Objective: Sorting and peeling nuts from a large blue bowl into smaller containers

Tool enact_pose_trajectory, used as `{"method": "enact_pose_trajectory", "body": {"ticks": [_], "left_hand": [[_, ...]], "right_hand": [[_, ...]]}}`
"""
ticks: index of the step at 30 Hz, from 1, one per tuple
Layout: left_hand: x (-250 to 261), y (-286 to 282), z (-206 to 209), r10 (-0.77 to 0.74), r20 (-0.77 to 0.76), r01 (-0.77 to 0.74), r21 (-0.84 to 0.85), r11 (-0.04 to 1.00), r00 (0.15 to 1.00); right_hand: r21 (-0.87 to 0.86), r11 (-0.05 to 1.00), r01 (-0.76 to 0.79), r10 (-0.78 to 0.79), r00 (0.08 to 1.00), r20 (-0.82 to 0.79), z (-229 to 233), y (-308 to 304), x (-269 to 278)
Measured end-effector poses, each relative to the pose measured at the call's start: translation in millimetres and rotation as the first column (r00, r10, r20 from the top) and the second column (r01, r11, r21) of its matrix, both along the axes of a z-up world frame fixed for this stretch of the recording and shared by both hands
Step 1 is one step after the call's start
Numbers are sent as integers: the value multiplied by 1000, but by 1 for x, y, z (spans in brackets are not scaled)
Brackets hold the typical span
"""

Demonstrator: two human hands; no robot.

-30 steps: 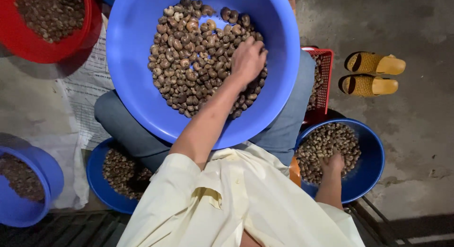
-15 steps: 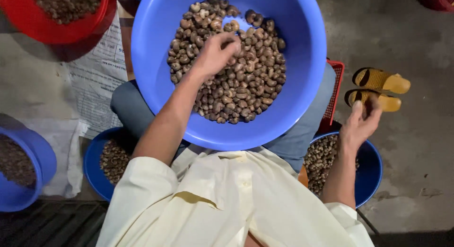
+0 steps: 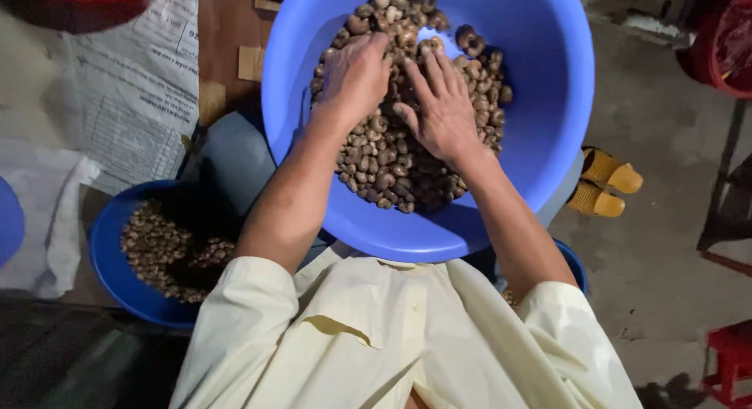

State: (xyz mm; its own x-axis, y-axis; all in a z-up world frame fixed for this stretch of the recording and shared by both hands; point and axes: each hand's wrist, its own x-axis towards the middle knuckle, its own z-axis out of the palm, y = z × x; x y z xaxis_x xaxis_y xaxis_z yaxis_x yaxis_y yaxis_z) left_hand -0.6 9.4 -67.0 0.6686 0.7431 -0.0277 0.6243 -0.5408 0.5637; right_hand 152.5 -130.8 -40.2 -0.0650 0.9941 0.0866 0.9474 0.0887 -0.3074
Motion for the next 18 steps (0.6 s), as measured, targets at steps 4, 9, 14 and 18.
{"method": "enact_pose_trajectory", "body": {"ticks": [4, 9, 14, 18], "left_hand": [[0, 1, 21, 42, -37, -46, -118, 992, 998], [9, 2, 21, 37, -94, -53, -166, 985, 995], [11, 1, 6, 38, -69, -49, -167, 985, 997], [9, 2, 12, 34, -136, -52, -133, 990, 990]], "right_hand": [[-381, 918, 115, -59, 986, 156, -24, 16, 2], [-340, 907, 250, -140, 937, 319, -40, -18, 27], [-258, 921, 291, -199, 923, 329, -37, -25, 21], [-462, 858, 224, -152, 970, 189, 3, 16, -22]]}}
